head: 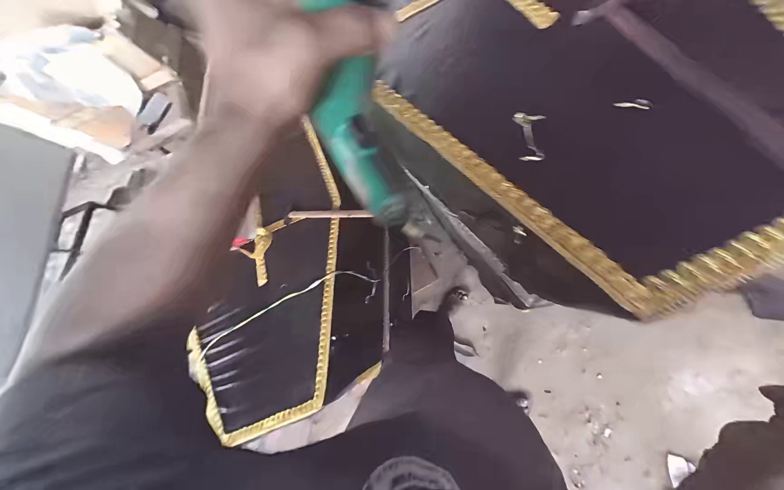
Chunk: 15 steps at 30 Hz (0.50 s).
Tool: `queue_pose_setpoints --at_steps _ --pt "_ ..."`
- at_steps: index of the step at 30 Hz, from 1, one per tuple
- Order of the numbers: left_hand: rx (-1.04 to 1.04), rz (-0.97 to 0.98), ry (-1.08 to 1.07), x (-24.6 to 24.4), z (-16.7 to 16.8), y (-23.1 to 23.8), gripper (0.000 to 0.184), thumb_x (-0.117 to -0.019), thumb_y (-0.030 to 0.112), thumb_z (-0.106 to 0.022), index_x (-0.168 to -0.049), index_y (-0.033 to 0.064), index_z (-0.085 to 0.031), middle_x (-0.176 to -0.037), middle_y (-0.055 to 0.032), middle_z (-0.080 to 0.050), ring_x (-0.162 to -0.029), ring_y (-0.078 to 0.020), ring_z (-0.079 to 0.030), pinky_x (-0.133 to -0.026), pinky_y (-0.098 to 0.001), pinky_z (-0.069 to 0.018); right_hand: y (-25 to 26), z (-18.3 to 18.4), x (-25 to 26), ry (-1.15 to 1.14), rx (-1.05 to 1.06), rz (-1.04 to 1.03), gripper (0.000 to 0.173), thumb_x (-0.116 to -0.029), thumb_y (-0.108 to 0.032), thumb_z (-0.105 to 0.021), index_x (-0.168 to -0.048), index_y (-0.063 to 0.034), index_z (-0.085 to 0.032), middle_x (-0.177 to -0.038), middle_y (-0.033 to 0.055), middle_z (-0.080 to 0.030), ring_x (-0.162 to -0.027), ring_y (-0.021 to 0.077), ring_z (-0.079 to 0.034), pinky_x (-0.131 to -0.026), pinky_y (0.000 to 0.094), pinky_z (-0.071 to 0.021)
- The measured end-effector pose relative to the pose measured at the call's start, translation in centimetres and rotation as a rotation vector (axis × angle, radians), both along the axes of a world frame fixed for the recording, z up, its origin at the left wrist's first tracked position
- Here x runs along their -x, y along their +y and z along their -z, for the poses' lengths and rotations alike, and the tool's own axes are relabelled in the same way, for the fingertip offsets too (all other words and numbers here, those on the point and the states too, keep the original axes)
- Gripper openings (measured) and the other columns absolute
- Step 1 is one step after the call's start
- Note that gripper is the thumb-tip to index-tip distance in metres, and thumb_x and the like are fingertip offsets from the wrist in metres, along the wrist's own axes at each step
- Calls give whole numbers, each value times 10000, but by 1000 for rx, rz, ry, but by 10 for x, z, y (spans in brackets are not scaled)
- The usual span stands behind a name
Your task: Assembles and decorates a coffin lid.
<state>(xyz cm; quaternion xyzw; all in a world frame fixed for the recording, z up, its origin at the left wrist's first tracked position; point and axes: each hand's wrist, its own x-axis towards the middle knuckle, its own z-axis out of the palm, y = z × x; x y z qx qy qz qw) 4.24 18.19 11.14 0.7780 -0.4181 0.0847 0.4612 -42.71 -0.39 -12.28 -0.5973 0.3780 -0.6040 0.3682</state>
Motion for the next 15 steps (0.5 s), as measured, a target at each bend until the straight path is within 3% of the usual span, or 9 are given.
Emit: queue_pose_setpoints --at_steps 2,4,6,7,8,11,13,15 --pt "214 258 91 23 9 45 288 -817 185 -805 -1052 147 -643 -992 37 -697 -937 -107 -677 -845 -340 -589 -2 0 37 25 45 -32 296 -1006 64 -420 -1037 -53 -690 -921 -90 -717 -710 29 -650 -664 240 -575" --pt "285 350 163 60 31 95 265 -921 216 -690 -1170 156 -624 -1075 47 -666 -1007 -94 -644 -907 -317 -559 0 -4 68 33 71 -118 269 -993 17 -509 -1063 -109 -737 -1015 -81 -734 -760 47 -670 -680 253 -591" --pt "328 197 179 138 48 127 148 -918 300 -683 -1046 233 -652 -959 119 -672 -912 -7 -643 -830 -212 -548 16 -13 92 45 -13 -288 212 -999 -63 -580 -1119 -126 -742 -1071 -40 -726 -808 86 -681 -702 276 -602" --pt "440 127 169 179 54 130 99 -888 245 -685 -964 186 -665 -894 77 -694 -862 -41 -662 -806 -244 -559 27 -17 99 43 -75 -386 199 -990 -89 -608 -1148 -107 -729 -1082 -10 -727 -825 113 -695 -708 297 -617" --pt "570 99 126 220 56 120 49 -842 176 -690 -889 164 -679 -831 59 -710 -805 -53 -678 -767 -253 -571 40 -21 104 35 -143 -501 219 -979 -97 -624 -1180 -72 -707 -1094 23 -727 -855 141 -707 -726 324 -630" --pt "669 336 126 314 68 80 169 -915 235 -722 -1080 257 -750 -1036 126 -755 -987 -4 -694 -911 -227 -564 61 -38 111 -53 -324 -906 362 -1007 -234 -647 -1270 15 -638 -1127 115 -724 -957 221 -723 -801 395 -641" --pt "705 471 206 361 73 44 173 -934 260 -705 -1097 292 -756 -1046 163 -755 -982 49 -684 -894 -170 -553 60 -48 112 -160 -417 -1159 562 -1012 -418 -624 -1331 43 -584 -1180 159 -714 -1023 266 -723 -853 434 -633" --pt "714 657 286 393 79 8 207 -970 282 -678 -1165 276 -747 -1107 145 -755 -1026 41 -684 -917 -177 -559 52 -55 114 -312 -522 -1371 670 -997 -559 -580 -1362 2 -566 -1196 154 -711 -1039 266 -726 -867 436 -631"
